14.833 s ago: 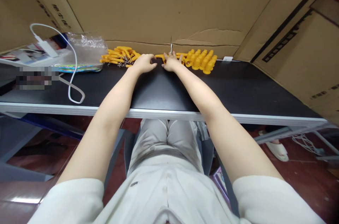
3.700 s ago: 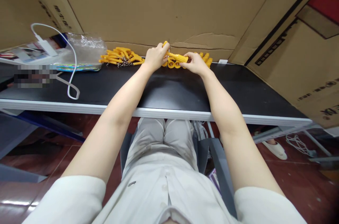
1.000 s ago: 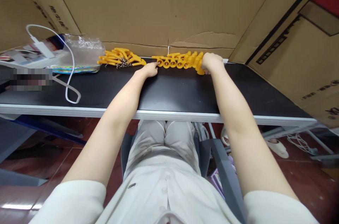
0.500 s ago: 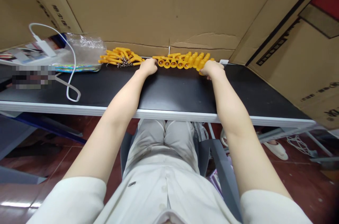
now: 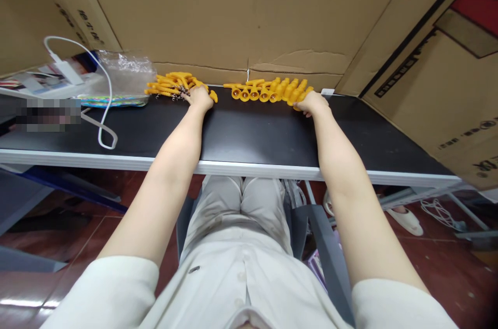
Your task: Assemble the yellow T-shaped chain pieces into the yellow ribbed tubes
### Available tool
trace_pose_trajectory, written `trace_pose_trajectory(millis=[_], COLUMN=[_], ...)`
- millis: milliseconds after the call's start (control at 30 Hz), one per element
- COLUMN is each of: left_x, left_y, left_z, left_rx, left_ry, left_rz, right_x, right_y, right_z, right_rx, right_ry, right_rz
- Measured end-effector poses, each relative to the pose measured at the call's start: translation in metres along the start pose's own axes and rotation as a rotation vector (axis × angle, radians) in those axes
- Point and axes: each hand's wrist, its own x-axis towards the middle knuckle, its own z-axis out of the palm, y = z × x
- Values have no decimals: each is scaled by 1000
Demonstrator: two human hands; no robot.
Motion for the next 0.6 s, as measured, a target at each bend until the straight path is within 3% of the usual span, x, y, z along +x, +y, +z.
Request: trace_pose_trajectory(millis=[167, 367, 500, 600], left_x=[-12, 1, 13, 13], left_y=[16, 29, 39, 48], left_z=[-8, -12, -10, -9], left_rx=[-72, -518, -984, -1309], left_ry=[119, 335, 351, 233], left_rz=[-39, -77, -122, -197], right_x=[-3, -11, -13, -15], right_y=[-5, -21, -31, -38], right_z=[-2, 2, 14, 21], right_rx=[-58, -109, -87, -42], right_ry=[-9, -52, 91, 160], right_rz=[-29, -89, -198, -292])
